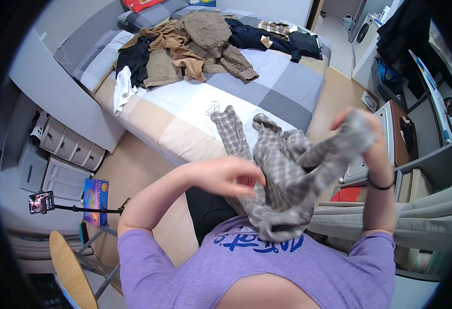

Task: The person folds a black long-sleeved shirt and a brown plaid shirt on a bed. They smooth each garment, fold sleeves and sides, then fold the body into a compact rectangle before placing it aside.

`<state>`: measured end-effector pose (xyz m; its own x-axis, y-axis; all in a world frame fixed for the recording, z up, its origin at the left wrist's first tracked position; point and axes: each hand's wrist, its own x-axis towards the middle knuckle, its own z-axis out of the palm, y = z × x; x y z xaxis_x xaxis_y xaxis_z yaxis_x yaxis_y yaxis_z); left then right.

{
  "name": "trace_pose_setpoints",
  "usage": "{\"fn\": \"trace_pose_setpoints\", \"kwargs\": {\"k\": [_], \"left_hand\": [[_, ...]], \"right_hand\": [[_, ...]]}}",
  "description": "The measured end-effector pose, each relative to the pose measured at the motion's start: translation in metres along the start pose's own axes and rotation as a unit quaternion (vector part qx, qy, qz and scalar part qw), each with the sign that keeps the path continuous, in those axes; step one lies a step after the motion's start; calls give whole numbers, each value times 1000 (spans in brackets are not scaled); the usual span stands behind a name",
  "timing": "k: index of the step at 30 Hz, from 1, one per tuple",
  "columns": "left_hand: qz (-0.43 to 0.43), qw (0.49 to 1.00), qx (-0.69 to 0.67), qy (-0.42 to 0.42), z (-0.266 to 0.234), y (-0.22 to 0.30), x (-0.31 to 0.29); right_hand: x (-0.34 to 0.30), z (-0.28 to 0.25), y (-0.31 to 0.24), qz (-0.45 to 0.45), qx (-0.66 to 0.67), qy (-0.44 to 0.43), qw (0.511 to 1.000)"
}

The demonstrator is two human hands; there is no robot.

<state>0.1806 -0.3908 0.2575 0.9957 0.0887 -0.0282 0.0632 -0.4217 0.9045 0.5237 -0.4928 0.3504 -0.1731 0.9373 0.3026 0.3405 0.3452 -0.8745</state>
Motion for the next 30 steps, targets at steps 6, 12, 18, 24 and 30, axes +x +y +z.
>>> {"fn": "trace_pose_setpoints", "kwargs": {"k": [6, 12, 18, 24, 30], "left_hand": [[-234, 924, -170, 250, -72, -190, 61], [-302, 765, -370, 432, -160, -314, 152], [-305, 674, -484, 468, -228, -405, 234], [-32, 656, -488, 575, -361, -394, 228], [199, 512, -359, 755, -460, -250, -26]], "right_hand": [[19, 88, 185, 120, -36, 113, 986], [0, 190, 311, 296, -356, 7, 886], [-25, 205, 354, 135, -323, 108, 930], [-23, 206, 363, 137, -321, 105, 931], [-29, 208, 365, 137, -342, 93, 925]]}}
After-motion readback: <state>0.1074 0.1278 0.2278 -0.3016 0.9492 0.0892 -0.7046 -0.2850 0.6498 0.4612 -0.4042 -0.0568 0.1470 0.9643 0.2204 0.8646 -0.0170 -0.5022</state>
